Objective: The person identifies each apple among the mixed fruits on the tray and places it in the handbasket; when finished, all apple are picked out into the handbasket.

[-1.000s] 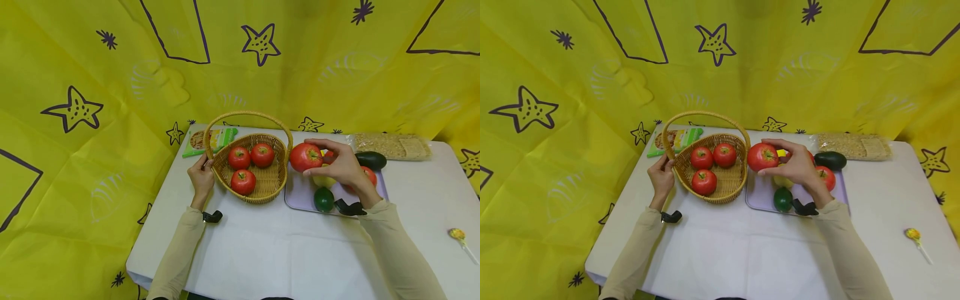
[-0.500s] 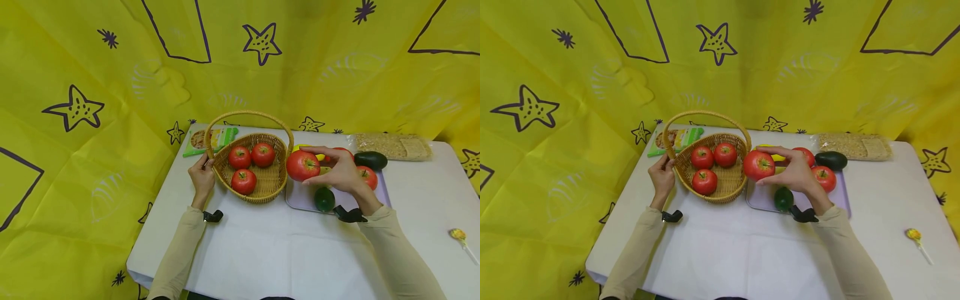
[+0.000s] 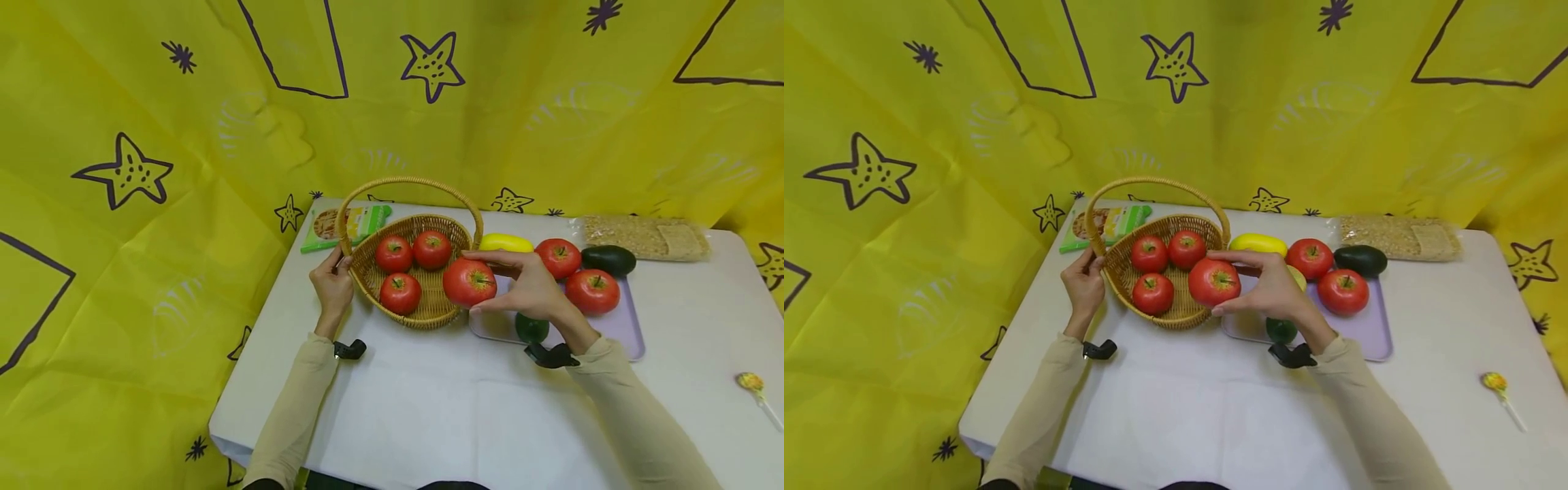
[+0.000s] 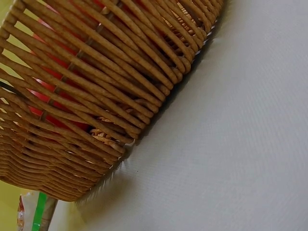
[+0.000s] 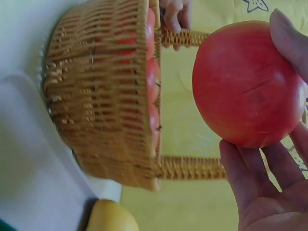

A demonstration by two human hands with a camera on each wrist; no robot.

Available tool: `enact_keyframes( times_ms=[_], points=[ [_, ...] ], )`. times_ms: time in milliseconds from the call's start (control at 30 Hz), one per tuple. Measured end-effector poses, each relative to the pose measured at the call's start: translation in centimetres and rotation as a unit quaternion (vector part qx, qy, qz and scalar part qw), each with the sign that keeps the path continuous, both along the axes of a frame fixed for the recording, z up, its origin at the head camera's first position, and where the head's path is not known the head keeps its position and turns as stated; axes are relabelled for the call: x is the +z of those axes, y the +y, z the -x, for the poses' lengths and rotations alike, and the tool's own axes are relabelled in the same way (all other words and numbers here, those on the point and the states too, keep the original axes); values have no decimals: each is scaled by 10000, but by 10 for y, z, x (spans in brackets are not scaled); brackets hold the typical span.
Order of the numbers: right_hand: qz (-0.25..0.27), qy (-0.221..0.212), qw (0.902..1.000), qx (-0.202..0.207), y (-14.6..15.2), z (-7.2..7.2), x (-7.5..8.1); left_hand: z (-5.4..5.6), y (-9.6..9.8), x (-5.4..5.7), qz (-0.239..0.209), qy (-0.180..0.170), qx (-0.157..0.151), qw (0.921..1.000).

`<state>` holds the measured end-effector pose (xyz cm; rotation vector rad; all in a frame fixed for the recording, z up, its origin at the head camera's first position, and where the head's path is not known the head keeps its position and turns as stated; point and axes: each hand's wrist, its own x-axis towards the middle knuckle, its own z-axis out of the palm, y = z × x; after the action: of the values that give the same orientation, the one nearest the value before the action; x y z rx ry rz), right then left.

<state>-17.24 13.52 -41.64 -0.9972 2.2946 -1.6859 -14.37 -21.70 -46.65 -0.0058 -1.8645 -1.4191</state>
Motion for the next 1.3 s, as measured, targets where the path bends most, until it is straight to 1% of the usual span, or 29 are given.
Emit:
enact_keyframes(
  times_ms=[167,300,400,533,700,900,1300],
  points=[
    [-51,-354,9993,70,-12,2,-6,0,0,1,137,13,120,9998],
    [-196,-481,9986,75,-20,5,-10,0,1,3,86,5,52,9999],
    [-186,-536,9984,66,-24,7,-16,0,2,4,75,-35,20,10000],
    [-147,-592,9981,57,-30,8,-21,0,2,4,113,-55,61,9999],
    [-155,-641,9978,98,-36,10,-21,-1,2,4,116,-15,105,9999],
    [-141,-746,9969,194,-43,12,-22,-2,2,3,147,-55,139,9998],
    [-475,-796,9957,89,-51,17,-28,-1,1,2,211,-53,182,9996]
  ],
)
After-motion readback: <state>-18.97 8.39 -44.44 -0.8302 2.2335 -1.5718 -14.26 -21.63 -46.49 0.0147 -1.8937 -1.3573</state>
